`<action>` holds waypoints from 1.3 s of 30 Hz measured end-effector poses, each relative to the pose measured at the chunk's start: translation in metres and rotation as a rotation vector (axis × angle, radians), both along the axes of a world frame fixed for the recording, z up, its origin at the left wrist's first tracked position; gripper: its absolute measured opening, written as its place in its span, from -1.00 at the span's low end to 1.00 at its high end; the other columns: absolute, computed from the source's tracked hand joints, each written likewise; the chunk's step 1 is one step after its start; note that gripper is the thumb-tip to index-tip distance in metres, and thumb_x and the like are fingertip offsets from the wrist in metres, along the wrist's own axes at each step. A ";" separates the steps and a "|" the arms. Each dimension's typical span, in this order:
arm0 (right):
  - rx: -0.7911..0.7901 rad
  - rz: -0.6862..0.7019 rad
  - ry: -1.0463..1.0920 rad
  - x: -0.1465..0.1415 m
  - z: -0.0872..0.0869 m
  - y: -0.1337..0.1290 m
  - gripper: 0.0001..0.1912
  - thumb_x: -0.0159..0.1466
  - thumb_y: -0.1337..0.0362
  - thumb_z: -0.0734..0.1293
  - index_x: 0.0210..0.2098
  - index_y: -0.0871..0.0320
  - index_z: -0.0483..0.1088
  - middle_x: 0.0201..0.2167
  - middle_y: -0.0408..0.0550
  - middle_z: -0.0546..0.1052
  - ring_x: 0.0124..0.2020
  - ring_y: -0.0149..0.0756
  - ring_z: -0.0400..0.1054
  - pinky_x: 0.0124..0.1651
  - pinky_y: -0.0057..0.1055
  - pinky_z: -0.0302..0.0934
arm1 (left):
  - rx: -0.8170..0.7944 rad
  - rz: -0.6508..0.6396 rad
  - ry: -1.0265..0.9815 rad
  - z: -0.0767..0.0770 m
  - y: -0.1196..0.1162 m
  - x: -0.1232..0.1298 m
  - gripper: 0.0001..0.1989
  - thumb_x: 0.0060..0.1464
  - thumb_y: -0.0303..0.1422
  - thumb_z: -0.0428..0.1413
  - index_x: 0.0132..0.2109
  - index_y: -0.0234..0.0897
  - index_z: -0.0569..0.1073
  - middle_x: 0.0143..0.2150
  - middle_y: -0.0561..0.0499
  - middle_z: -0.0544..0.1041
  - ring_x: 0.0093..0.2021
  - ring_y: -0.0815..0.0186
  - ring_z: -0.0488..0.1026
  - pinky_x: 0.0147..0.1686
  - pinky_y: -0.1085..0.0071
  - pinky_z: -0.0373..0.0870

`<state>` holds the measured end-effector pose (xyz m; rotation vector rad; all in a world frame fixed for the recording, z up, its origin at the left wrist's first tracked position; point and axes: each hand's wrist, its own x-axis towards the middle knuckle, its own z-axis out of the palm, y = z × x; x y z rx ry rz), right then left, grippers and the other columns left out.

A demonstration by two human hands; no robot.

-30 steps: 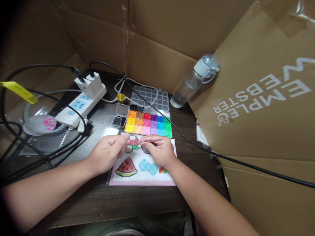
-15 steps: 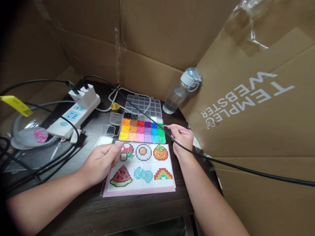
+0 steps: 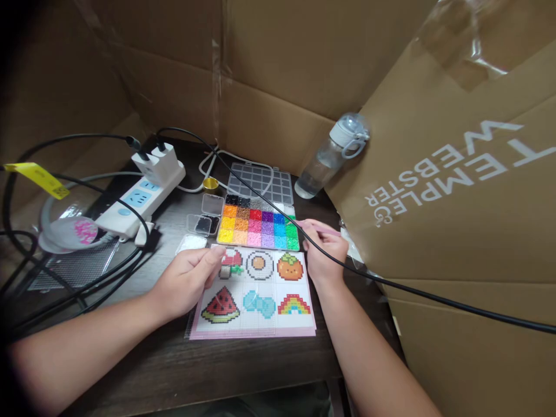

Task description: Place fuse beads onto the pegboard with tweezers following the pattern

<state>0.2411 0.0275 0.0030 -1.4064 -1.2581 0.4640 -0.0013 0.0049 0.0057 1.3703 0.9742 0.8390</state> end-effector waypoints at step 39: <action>-0.209 0.507 -0.088 -0.059 -0.001 -0.032 -0.93 0.13 0.32 0.38 -0.42 0.11 0.55 -0.38 -0.06 0.59 -0.32 -0.27 0.48 -0.18 -0.34 0.39 | -0.022 0.005 -0.032 -0.002 0.001 0.000 -0.49 0.20 -0.08 -0.11 -0.63 -0.28 0.12 -0.67 0.16 0.08 -0.64 0.47 0.03 -0.64 0.51 0.02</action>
